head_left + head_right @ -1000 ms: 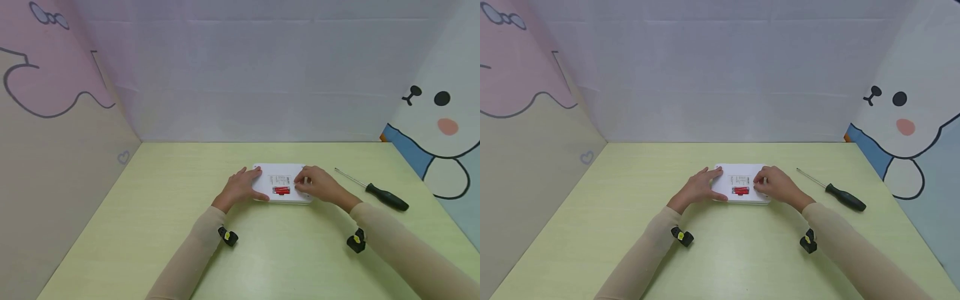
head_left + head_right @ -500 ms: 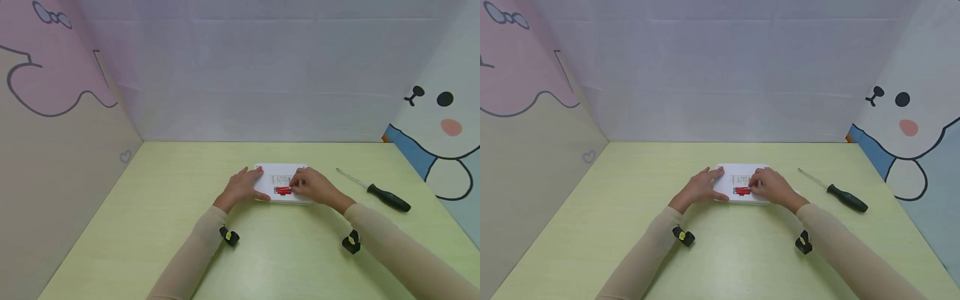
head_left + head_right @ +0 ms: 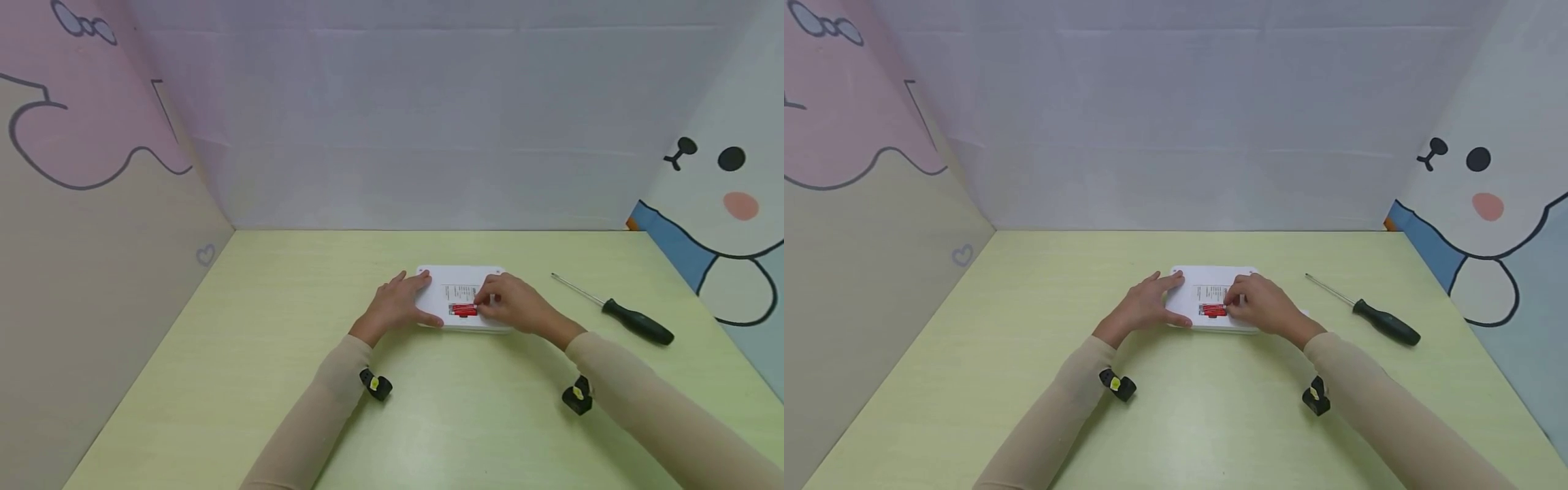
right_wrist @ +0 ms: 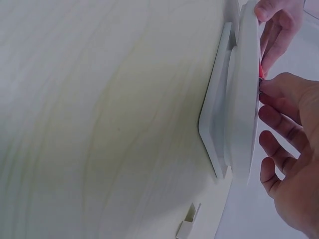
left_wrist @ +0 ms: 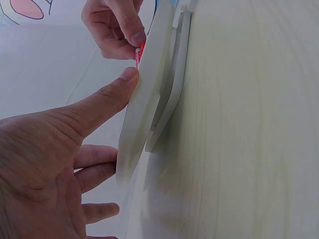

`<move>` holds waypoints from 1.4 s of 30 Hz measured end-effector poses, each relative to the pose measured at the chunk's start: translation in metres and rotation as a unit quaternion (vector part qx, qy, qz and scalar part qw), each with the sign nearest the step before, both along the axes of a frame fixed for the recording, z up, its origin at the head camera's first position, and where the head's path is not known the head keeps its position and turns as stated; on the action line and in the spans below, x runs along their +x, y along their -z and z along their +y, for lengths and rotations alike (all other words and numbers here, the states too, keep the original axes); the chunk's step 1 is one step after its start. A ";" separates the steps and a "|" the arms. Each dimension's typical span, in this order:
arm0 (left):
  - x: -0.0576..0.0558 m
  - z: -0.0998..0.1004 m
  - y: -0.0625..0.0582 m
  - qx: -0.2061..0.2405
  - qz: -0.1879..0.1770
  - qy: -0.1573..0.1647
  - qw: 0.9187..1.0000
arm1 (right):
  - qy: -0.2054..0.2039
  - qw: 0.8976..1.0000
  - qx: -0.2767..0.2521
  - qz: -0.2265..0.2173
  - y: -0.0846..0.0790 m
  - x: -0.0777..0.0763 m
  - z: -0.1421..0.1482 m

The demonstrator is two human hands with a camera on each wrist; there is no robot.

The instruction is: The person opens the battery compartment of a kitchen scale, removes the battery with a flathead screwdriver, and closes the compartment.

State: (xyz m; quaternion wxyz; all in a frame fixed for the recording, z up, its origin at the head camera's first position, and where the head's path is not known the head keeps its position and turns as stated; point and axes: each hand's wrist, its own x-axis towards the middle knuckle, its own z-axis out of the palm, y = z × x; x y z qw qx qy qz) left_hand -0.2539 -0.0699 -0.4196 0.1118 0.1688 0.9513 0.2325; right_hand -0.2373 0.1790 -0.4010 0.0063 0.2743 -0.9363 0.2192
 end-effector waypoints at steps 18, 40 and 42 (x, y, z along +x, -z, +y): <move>-0.001 0.001 0.000 0.008 0.000 0.001 1.000 | 0.016 1.000 -0.018 -0.006 0.000 -0.002 -0.001; 0.001 0.001 0.000 0.001 0.002 0.000 1.000 | 0.072 0.994 -0.081 -0.026 -0.001 0.006 0.039; 0.001 0.001 0.000 0.004 0.001 0.000 1.000 | 0.083 0.993 -0.076 -0.022 -0.002 0.008 0.047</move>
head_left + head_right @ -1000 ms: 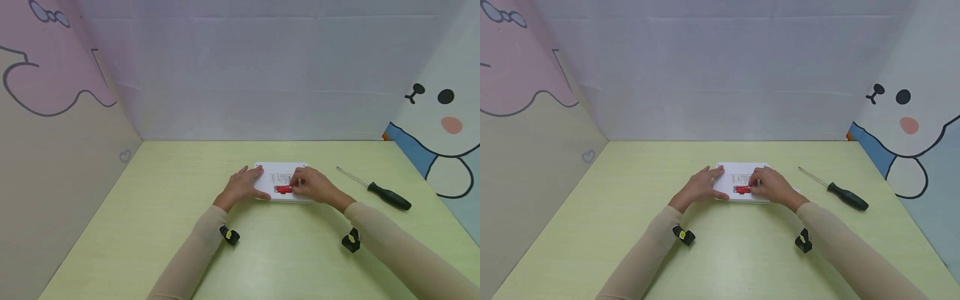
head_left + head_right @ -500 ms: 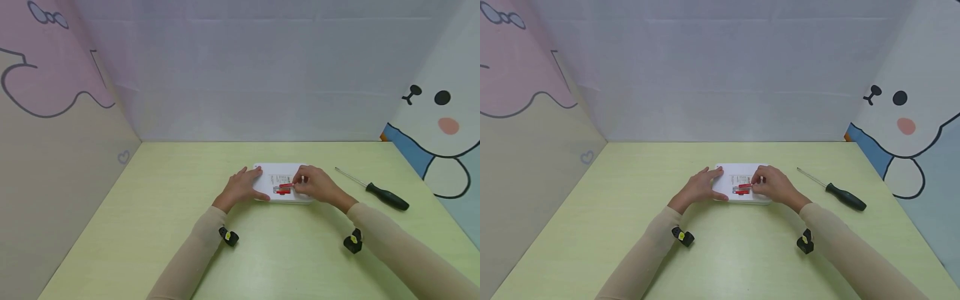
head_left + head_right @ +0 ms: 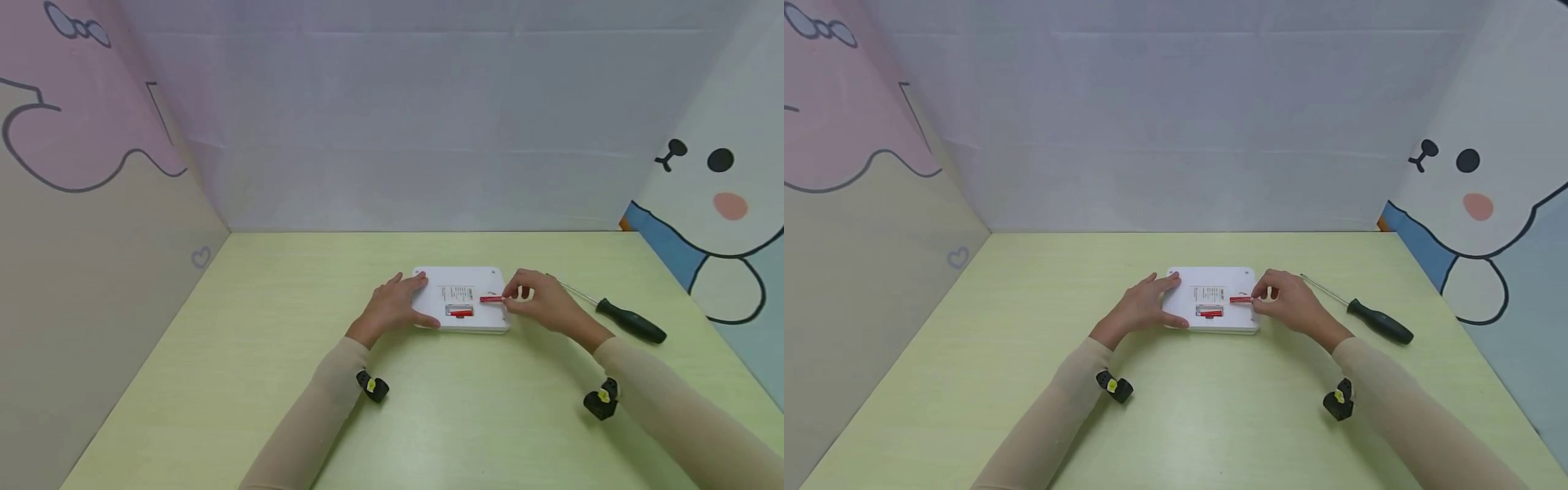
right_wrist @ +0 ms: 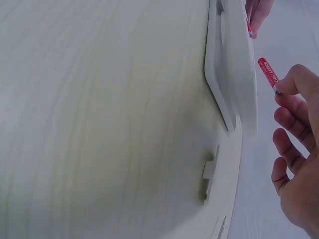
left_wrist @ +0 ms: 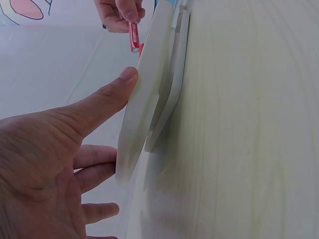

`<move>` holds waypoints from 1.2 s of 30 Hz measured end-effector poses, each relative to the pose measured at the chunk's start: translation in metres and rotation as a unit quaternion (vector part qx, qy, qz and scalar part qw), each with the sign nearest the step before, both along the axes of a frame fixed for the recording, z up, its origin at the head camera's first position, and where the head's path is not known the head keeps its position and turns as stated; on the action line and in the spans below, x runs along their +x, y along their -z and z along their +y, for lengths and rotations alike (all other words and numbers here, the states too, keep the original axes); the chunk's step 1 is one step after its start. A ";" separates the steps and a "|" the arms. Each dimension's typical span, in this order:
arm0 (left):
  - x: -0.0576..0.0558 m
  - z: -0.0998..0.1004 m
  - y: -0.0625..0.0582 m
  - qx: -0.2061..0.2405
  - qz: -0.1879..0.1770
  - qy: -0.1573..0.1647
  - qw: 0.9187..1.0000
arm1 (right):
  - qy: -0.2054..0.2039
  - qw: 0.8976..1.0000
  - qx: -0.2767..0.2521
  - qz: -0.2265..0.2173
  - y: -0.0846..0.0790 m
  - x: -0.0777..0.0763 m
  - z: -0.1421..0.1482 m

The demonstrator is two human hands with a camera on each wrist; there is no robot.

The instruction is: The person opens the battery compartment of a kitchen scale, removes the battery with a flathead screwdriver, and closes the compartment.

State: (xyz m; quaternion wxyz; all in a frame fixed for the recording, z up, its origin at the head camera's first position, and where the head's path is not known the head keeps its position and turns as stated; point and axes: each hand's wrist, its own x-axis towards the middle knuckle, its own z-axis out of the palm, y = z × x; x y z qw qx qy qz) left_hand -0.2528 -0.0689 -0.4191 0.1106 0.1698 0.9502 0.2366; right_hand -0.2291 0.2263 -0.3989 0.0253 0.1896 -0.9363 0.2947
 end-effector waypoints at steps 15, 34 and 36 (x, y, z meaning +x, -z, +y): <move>-0.001 0.000 0.002 0.000 -0.004 -0.003 1.000 | 0.067 0.997 0.043 0.001 0.000 0.028 0.072; -0.001 0.000 0.003 0.003 -0.002 -0.004 1.000 | 0.090 0.992 0.079 0.050 0.010 0.043 0.124; -0.001 0.001 0.003 0.004 -0.001 -0.002 1.000 | 0.089 0.991 0.083 0.053 0.012 0.043 0.125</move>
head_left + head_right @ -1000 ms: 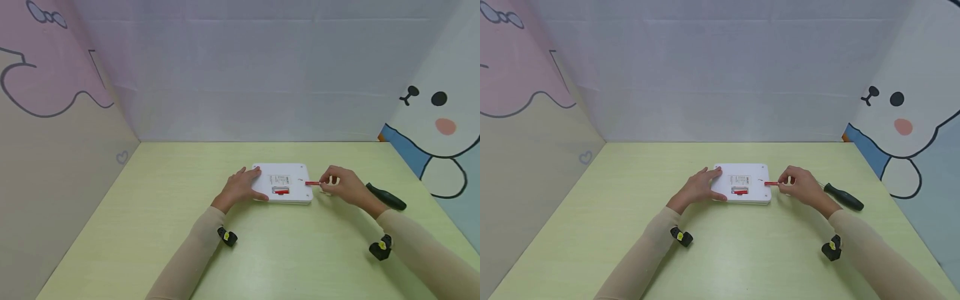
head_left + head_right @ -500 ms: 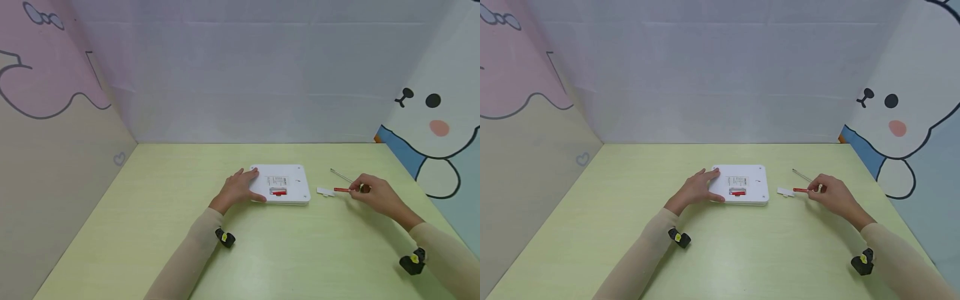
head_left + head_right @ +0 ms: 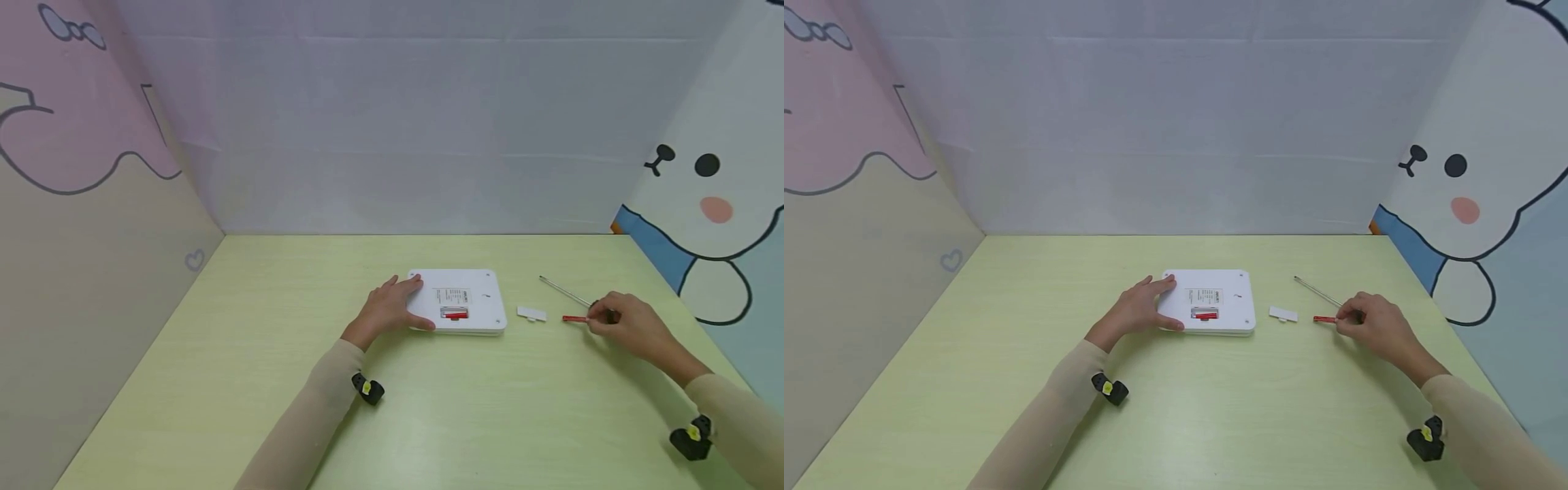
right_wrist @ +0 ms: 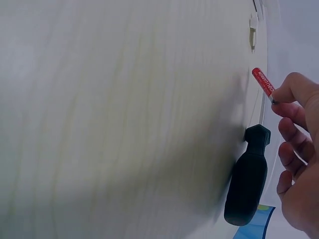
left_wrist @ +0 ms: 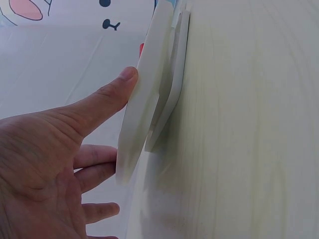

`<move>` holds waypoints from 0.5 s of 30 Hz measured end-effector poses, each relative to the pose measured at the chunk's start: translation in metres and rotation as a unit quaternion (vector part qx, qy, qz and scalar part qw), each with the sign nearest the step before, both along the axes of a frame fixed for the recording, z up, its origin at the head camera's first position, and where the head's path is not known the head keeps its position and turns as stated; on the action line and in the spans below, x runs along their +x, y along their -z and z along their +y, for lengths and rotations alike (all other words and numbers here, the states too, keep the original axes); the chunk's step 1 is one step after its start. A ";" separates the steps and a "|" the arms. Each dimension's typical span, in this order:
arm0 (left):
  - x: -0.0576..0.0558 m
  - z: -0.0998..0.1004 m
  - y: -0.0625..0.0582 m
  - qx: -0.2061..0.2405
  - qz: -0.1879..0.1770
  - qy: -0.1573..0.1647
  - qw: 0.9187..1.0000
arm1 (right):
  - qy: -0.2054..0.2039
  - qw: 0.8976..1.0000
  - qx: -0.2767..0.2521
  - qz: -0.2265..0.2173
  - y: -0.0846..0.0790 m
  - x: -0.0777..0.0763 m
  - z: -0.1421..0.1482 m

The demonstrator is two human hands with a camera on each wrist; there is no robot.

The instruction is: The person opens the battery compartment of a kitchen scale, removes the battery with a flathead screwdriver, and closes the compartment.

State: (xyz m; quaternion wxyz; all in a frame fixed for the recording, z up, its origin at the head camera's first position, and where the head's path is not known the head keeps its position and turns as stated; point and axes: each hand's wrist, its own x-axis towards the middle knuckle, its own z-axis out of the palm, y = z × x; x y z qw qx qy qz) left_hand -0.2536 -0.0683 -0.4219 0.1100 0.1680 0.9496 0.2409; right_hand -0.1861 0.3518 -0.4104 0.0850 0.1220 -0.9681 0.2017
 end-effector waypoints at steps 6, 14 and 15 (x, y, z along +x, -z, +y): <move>-0.001 0.001 0.000 -0.002 0.000 0.003 1.000 | 0.007 1.000 0.022 0.013 0.004 0.002 0.002; 0.001 0.001 -0.002 -0.003 -0.004 -0.002 1.000 | 0.016 0.997 0.068 0.016 0.010 0.000 0.006; 0.001 0.001 -0.002 -0.004 -0.004 -0.003 1.000 | 0.016 0.997 0.076 0.020 0.010 0.000 0.006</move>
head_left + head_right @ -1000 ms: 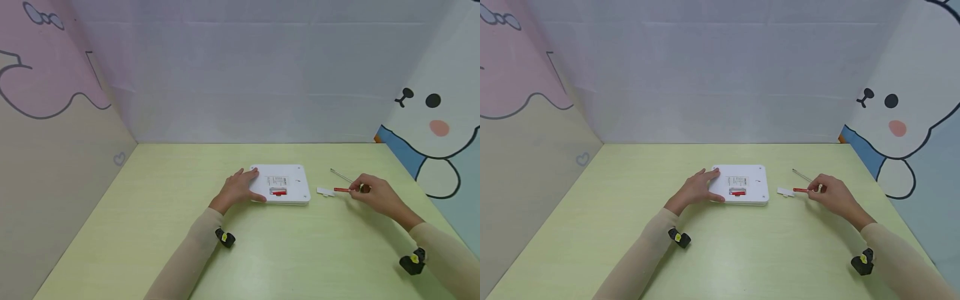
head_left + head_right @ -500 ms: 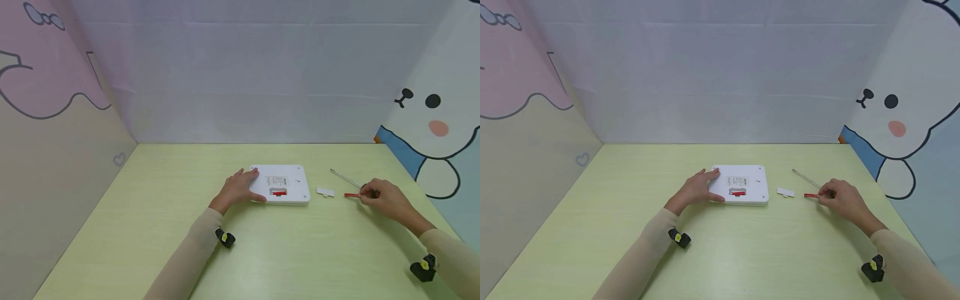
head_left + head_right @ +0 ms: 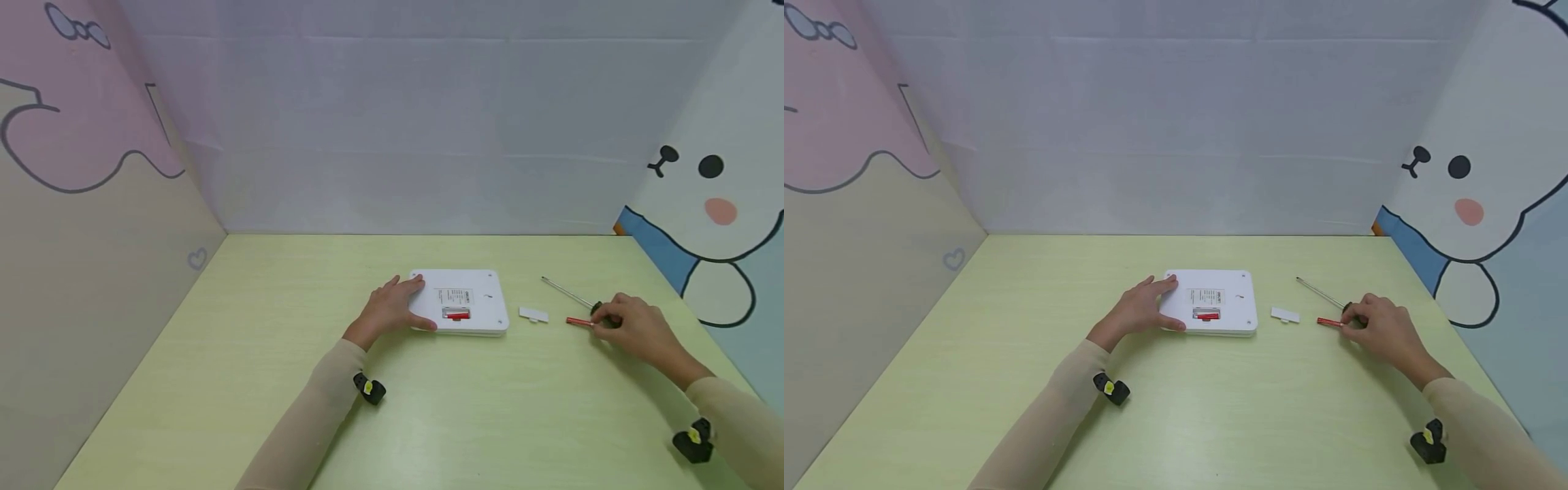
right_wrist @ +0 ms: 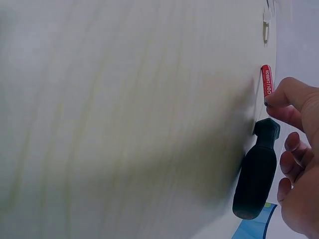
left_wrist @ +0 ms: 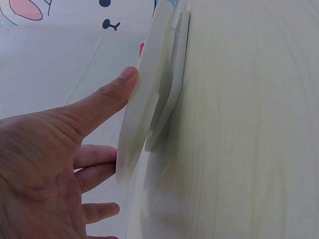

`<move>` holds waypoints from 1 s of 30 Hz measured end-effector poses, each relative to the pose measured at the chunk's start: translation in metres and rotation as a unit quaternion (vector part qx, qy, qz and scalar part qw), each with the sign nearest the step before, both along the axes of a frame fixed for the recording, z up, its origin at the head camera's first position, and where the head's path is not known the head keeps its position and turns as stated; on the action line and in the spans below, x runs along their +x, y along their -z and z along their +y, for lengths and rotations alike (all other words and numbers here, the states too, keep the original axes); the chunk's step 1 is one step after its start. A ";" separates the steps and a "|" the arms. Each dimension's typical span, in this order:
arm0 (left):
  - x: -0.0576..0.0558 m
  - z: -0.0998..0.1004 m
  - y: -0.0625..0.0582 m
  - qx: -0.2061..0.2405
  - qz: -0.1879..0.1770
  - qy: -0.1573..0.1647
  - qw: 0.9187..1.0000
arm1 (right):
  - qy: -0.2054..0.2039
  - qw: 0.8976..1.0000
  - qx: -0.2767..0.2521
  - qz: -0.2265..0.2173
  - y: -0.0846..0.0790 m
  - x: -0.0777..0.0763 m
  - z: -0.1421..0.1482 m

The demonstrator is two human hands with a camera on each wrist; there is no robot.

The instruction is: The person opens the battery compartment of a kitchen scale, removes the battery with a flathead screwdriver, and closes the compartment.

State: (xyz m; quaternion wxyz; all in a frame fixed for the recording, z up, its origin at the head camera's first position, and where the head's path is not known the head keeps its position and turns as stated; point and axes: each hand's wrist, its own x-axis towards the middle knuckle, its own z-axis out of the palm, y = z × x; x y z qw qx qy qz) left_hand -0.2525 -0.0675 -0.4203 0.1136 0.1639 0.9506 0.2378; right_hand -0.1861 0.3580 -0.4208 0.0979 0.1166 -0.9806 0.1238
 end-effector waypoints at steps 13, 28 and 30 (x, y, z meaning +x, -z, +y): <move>0.001 -0.002 0.002 0.004 0.003 0.001 1.000 | 0.001 0.999 0.032 -0.009 0.002 0.000 0.000; 0.002 -0.001 0.000 0.000 0.007 0.005 1.000 | -0.032 0.999 0.030 0.023 -0.013 -0.008 -0.017; 0.002 -0.001 0.000 -0.003 0.009 0.004 1.000 | -0.044 0.999 0.018 0.023 -0.018 -0.014 -0.028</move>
